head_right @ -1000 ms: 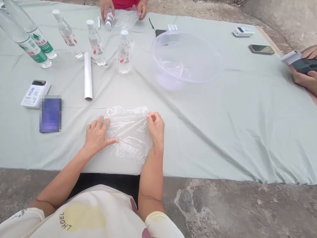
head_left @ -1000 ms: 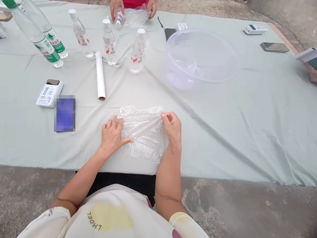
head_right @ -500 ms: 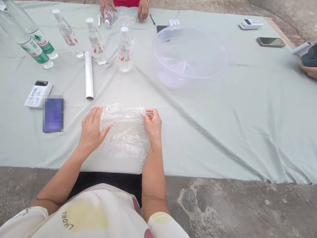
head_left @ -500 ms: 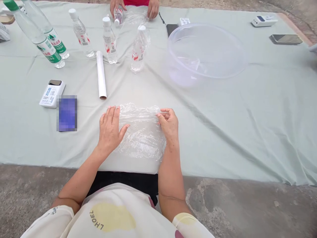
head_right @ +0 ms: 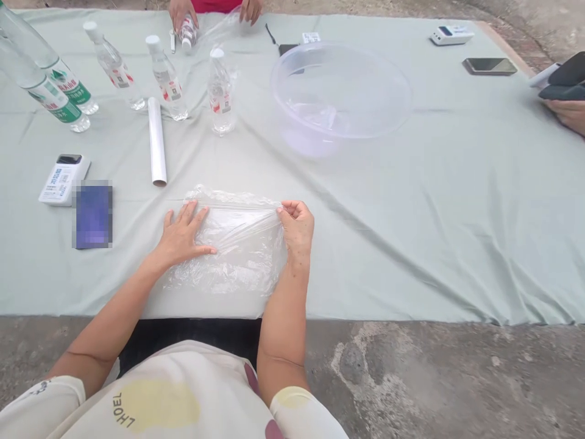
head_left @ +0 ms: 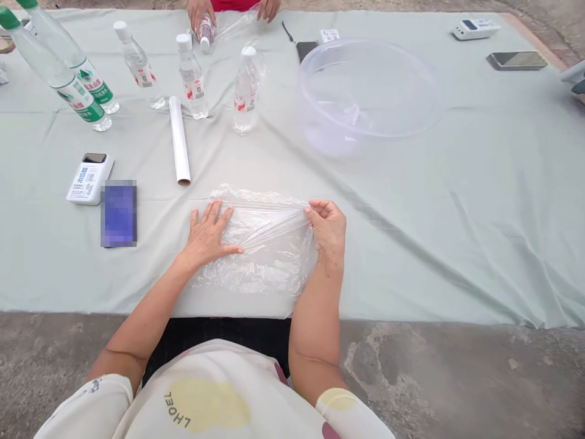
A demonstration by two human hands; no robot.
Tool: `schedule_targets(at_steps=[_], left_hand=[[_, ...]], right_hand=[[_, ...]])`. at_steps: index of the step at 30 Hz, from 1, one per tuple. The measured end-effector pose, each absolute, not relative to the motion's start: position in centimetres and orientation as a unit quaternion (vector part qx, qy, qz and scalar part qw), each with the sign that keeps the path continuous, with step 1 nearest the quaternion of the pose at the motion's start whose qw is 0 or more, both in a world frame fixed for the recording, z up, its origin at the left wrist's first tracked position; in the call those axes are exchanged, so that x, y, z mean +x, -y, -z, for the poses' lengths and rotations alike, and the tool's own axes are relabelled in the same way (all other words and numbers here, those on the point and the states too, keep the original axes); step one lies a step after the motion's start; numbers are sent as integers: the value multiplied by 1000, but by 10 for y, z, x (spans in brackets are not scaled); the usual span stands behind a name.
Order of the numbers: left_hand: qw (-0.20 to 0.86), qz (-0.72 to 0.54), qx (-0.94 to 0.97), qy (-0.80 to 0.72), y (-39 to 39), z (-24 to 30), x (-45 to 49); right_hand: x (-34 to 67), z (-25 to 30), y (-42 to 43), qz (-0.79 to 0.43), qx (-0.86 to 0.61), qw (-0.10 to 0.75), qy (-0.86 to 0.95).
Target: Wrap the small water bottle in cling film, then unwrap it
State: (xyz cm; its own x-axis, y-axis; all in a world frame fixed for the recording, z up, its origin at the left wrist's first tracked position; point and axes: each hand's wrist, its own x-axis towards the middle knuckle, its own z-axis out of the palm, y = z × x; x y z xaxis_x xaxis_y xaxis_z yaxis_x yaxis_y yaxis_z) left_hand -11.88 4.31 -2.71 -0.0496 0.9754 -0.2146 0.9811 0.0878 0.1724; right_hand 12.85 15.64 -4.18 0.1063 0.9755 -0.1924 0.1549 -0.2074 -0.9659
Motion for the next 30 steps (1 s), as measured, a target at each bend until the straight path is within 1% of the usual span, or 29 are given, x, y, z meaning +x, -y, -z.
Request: schedule_targets(at_steps=[3, 6, 8, 10, 11, 12, 14, 16, 18, 20, 22, 24, 26, 27, 28, 30], left_hand=[[133, 7, 662, -738, -45, 29, -115], [140, 8, 651, -746, -48, 30, -111], [146, 11, 645, -750, -51, 29, -108], [150, 13, 639, -754, -55, 28, -104], [150, 12, 635, -758, -58, 28, -102], [150, 9, 629, -762, -60, 27, -100], [145, -2, 621, -770, -63, 26, -97], [137, -11, 620, -773, -64, 21, -100], [144, -11, 634, -760, -63, 12, -109], [183, -15, 663, -726, -63, -2, -125], [233, -36, 686, -689, -70, -17, -146], [271, -79, 679, -678, -88, -31, -169], [288, -151, 639, -697, -120, -38, -190], [265, -207, 599, -727, -140, -38, -200], [219, -269, 546, -763, -163, -37, -209], [164, -352, 461, -798, -212, -31, -225]], right_hand=[[144, 43, -161, -404, -648, 481, 431], [156, 32, -157, -261, -698, 527, 407], [152, 18, -147, -177, -707, 542, 419], [135, 6, -132, -166, -665, 532, 497], [122, 2, -125, -192, -624, 507, 563], [107, 0, -118, -231, -569, 462, 640], [76, 3, -110, -279, -454, 334, 778], [53, 11, -109, -267, -381, 198, 863], [41, 18, -113, -248, -361, 104, 893], [40, 22, -119, -241, -359, 70, 899], [43, 26, -123, -225, -351, 67, 906], [46, 32, -125, -202, -345, 54, 915], [47, 39, -124, -183, -343, 39, 920], [46, 42, -124, -178, -343, 38, 922], [46, 46, -123, -175, -343, 41, 922], [46, 51, -121, -173, -343, 53, 922]])
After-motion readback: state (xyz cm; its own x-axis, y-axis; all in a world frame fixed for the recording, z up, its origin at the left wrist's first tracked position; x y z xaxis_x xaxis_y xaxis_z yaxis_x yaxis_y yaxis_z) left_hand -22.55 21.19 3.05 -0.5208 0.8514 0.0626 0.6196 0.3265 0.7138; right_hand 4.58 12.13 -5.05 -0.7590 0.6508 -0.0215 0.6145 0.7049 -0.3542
